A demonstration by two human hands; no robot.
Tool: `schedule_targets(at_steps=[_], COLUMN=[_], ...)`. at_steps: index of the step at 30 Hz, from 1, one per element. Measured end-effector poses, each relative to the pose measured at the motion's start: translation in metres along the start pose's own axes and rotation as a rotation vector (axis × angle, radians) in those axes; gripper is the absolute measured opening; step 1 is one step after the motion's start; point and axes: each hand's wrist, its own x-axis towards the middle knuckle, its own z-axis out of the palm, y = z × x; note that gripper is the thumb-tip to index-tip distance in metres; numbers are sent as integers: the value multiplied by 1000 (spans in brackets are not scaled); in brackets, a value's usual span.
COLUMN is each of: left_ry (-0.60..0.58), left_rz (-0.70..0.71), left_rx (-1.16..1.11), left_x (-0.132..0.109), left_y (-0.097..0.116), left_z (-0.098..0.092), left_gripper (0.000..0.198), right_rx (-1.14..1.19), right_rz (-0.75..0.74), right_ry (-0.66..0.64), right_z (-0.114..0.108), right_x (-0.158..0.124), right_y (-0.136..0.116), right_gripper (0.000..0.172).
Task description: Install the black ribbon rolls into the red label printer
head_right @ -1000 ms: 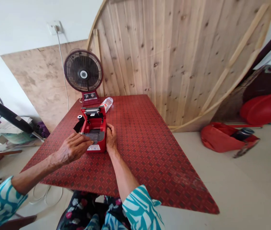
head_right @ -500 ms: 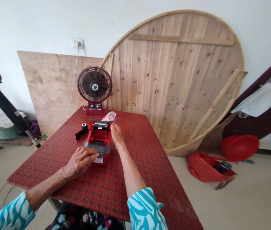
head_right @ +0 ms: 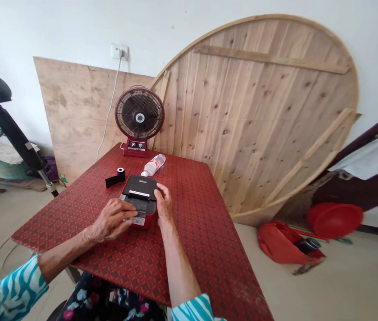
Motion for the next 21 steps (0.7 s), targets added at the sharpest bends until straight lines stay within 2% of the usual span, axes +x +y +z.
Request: schedule_targets(at_steps=[2, 4, 6, 9, 13, 16, 21], left_ry=[158, 318, 346, 289, 266, 264, 261], left_rz=[-279, -652, -896, -1091, -1149, -1105, -1010], left_rx=[-172, -371, -586, -802, -907, -914, -944], left_x=[7, 17, 26, 34, 35, 34, 26], left_y=[-9, -22, -35, -48, -52, -50, -37], left_z=[-2, 0, 4, 12, 17, 17, 19], left_gripper=[25, 33, 46, 57, 65, 64, 58], right_rx=[56, 85, 103, 112, 85, 44, 39], right_rz=[34, 54, 68, 86, 68, 30, 88], right_ry=[3, 11, 25, 45, 29, 8, 35], right_z=[3, 5, 6, 6, 5, 4, 5], right_x=[0, 1, 2, 1, -2, -2, -2], right_y=[3, 6, 6, 6, 5, 6, 15], right_gripper=[39, 41, 42, 45, 47, 48, 52])
